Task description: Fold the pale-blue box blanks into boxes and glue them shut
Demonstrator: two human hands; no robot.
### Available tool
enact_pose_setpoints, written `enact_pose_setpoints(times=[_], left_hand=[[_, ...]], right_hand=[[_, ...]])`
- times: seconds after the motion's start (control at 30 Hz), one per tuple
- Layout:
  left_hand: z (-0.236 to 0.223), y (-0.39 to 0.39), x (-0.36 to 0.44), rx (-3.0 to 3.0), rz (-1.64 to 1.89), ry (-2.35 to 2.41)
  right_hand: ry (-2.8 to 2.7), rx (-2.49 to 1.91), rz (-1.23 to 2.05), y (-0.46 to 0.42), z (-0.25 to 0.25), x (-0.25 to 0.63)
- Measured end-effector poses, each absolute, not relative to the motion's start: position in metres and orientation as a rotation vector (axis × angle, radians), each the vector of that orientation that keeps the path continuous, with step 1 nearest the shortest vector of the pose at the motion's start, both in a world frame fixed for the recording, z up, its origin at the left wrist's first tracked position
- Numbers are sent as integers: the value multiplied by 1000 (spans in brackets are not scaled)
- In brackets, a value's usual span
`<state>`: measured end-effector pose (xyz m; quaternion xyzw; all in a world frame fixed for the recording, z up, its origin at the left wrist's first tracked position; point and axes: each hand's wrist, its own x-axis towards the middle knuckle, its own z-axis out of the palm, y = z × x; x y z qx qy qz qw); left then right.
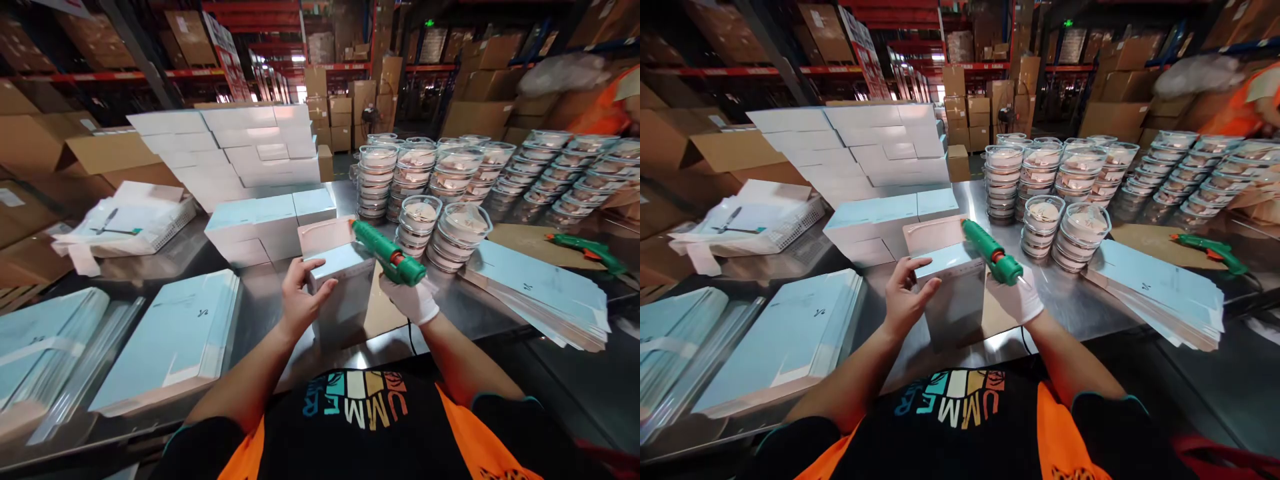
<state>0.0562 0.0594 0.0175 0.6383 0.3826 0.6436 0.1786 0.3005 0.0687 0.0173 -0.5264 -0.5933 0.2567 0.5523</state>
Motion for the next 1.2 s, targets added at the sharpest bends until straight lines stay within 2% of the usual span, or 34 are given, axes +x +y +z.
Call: enact_pose_setpoints(times=[0.2, 0.37, 0.47, 0.63, 0.77, 0.9, 1.07, 1.2], left_hand=[[19, 61, 47, 1511, 1733, 1099], [12, 66, 46, 1387, 1689, 1051], [9, 67, 51, 1387, 1669, 972], [7, 70, 61, 1568, 1692, 852], [-3, 75, 60, 1596, 1812, 808], [-12, 75, 51, 1616, 1893, 689], [6, 77, 21, 1948, 1662, 647], [48, 83, 7, 2356, 1186, 800]], right_hand=[[-1183, -1405, 960, 89, -17, 326], [-1173, -1568, 906, 95, -27, 343], [-1190, -1434, 893, 93, -11, 335], [-1473, -957, 998, 83, 27, 298], [-1617, -886, 901, 74, 27, 297], [-1870, -730, 625, 65, 14, 307], [-1946, -507, 371, 63, 12, 298], [-2057, -514, 180, 65, 18, 280]])
